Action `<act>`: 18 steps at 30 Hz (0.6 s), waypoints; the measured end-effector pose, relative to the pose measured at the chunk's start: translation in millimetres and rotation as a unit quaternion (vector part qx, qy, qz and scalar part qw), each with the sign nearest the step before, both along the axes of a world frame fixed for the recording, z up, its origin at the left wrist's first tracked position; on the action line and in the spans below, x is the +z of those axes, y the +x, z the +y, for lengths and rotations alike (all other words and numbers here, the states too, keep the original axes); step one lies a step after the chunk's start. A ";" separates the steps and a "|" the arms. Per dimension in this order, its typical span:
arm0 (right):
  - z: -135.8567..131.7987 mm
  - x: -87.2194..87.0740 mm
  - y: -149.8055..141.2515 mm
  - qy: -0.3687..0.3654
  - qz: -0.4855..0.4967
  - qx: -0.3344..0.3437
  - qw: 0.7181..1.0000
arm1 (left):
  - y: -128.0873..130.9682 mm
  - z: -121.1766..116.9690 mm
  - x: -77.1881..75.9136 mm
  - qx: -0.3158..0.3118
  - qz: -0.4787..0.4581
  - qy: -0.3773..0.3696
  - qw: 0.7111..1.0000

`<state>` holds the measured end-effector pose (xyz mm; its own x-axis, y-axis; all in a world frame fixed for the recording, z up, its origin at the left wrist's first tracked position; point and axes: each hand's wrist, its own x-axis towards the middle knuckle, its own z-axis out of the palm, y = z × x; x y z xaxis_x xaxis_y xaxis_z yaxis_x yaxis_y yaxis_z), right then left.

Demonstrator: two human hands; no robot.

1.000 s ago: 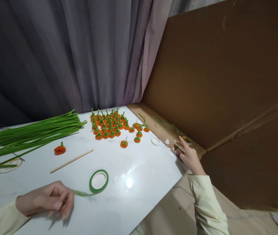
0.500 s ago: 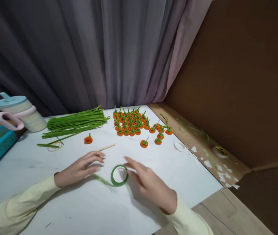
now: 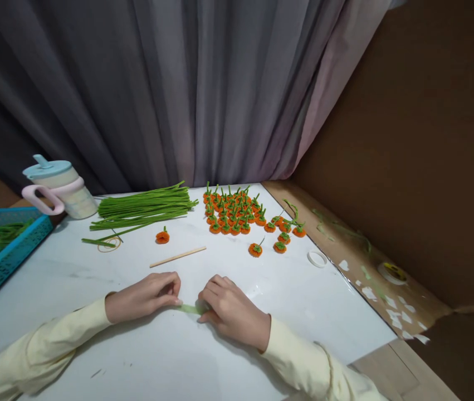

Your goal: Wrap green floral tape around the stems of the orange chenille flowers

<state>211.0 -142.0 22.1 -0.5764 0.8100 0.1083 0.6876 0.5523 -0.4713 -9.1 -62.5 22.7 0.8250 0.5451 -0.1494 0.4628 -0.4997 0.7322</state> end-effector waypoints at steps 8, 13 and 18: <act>0.0 -11.2 4.1 -0.020 0.110 -0.012 0.994 | 12.0 -14.6 -23.8 0.009 -0.084 0.057 0.995; 0.8 -14.0 7.0 -0.011 0.142 0.017 0.990 | 15.1 -19.3 -27.9 0.042 -0.087 0.034 0.995; 1.8 -11.3 8.1 -0.012 0.144 0.027 0.989 | 14.8 -18.9 -19.2 0.062 -0.059 -0.029 0.996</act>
<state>219.1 -140.2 10.8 -0.5672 0.7829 0.2556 0.4927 0.5713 -0.6564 5.7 -81.4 3.5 0.7652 0.6377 -0.0889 0.4273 -0.3998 0.8109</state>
